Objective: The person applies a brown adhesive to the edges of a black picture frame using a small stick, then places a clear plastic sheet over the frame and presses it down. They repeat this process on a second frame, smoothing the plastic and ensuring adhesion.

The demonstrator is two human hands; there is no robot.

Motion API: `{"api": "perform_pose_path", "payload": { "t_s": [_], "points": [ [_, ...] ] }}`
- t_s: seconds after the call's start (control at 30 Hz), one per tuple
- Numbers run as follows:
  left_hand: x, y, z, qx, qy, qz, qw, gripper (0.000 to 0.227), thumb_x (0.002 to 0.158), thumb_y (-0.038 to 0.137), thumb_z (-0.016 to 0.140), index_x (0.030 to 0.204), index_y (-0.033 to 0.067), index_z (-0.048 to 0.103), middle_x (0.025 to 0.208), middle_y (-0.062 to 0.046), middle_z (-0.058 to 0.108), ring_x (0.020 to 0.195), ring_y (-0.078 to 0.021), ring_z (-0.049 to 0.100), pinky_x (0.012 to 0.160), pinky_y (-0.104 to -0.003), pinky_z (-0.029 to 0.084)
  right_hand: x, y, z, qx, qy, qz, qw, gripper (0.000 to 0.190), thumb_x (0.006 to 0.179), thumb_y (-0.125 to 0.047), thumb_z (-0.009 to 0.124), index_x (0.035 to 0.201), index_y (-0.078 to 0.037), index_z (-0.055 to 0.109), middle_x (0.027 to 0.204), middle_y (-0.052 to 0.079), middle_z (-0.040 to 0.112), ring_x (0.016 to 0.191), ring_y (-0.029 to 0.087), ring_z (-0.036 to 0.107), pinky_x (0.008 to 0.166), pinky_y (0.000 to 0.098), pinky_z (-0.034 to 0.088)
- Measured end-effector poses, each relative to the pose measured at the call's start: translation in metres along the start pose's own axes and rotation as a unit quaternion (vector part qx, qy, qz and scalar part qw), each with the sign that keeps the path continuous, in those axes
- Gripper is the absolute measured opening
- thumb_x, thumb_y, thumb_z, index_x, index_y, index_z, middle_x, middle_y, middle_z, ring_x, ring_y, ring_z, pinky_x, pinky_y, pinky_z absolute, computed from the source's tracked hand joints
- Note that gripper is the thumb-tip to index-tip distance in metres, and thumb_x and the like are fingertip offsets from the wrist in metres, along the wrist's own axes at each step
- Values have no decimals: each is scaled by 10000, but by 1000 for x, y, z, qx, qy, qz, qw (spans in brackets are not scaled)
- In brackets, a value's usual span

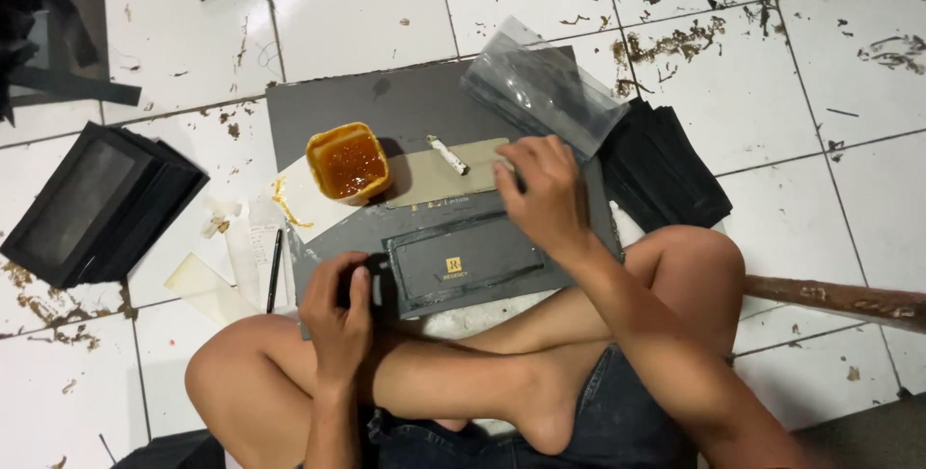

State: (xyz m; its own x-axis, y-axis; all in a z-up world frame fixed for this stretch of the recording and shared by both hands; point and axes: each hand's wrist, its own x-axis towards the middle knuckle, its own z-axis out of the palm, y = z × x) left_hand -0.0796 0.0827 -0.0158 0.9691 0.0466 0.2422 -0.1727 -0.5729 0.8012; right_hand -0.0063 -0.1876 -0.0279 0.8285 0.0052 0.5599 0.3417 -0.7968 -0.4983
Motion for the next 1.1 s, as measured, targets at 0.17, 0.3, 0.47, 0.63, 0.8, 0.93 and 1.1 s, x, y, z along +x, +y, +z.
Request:
{"api": "perform_pose_path", "payload": {
  "t_s": [0.17, 0.3, 0.47, 0.63, 0.8, 0.93, 1.1],
  "points": [
    [22, 41, 22, 3, -34, 67, 997, 115, 908, -10, 626, 1012, -8, 674, 903, -109, 671, 758, -240, 586, 745, -328, 480, -24, 90, -37, -72, 54, 101, 991, 366, 897, -68, 753, 1230, 3, 620, 1156, 155, 578, 1033, 328, 556, 936, 439, 448],
    [62, 76, 79, -31, -90, 199, 975, 78, 948, 37, 686, 1014, 70, 709, 920, -97, 708, 848, -345, 681, 782, -428, 538, -49, 146, -32, 101, 65, 255, 959, 551, 966, -176, 765, 1435, 23, 557, 1303, 243, 586, 1095, 396, 633, 862, 458, 527],
    [98, 116, 174, 8, -171, 274, 946, 174, 940, 153, 735, 1084, 82, 667, 991, -110, 641, 946, -342, 640, 824, -433, 530, -53, 179, -20, 244, 77, 344, 904, 322, 1025, -161, 643, 1328, -56, 670, 1151, 141, 687, 993, 195, 662, 809, 299, 541],
    [119, 113, 252, 101, -279, 258, 919, 372, 971, 255, 694, 1261, 67, 558, 1072, -161, 609, 1103, -390, 626, 965, -463, 499, -41, 179, -25, 348, 97, 408, 838, 264, 976, -105, 658, 1230, -89, 731, 1011, 104, 755, 862, 113, 672, 692, 209, 529],
    [127, 107, 281, 190, -247, 252, 916, 478, 894, 418, 767, 1129, 91, 509, 945, -134, 644, 924, -352, 683, 809, -447, 566, -36, 174, -35, 365, 114, 391, 837, 250, 957, -56, 656, 1181, -51, 764, 947, 141, 771, 815, 135, 706, 709, 227, 577],
    [131, 107, 289, 193, -252, 234, 919, 448, 901, 425, 756, 1093, 106, 508, 946, -129, 654, 900, -364, 689, 742, -492, 577, -34, 169, -39, 321, 113, 384, 858, 263, 936, -81, 679, 1179, -86, 778, 950, 113, 786, 818, 126, 735, 739, 246, 609],
    [136, 112, 286, 178, -296, 186, 920, 427, 944, 414, 714, 1152, 129, 475, 997, -140, 662, 957, -378, 705, 786, -486, 576, -29, 163, -38, 372, 129, 421, 818, 291, 941, -74, 652, 1214, -28, 741, 917, 129, 762, 793, 136, 692, 711, 252, 593]
  ]
}}
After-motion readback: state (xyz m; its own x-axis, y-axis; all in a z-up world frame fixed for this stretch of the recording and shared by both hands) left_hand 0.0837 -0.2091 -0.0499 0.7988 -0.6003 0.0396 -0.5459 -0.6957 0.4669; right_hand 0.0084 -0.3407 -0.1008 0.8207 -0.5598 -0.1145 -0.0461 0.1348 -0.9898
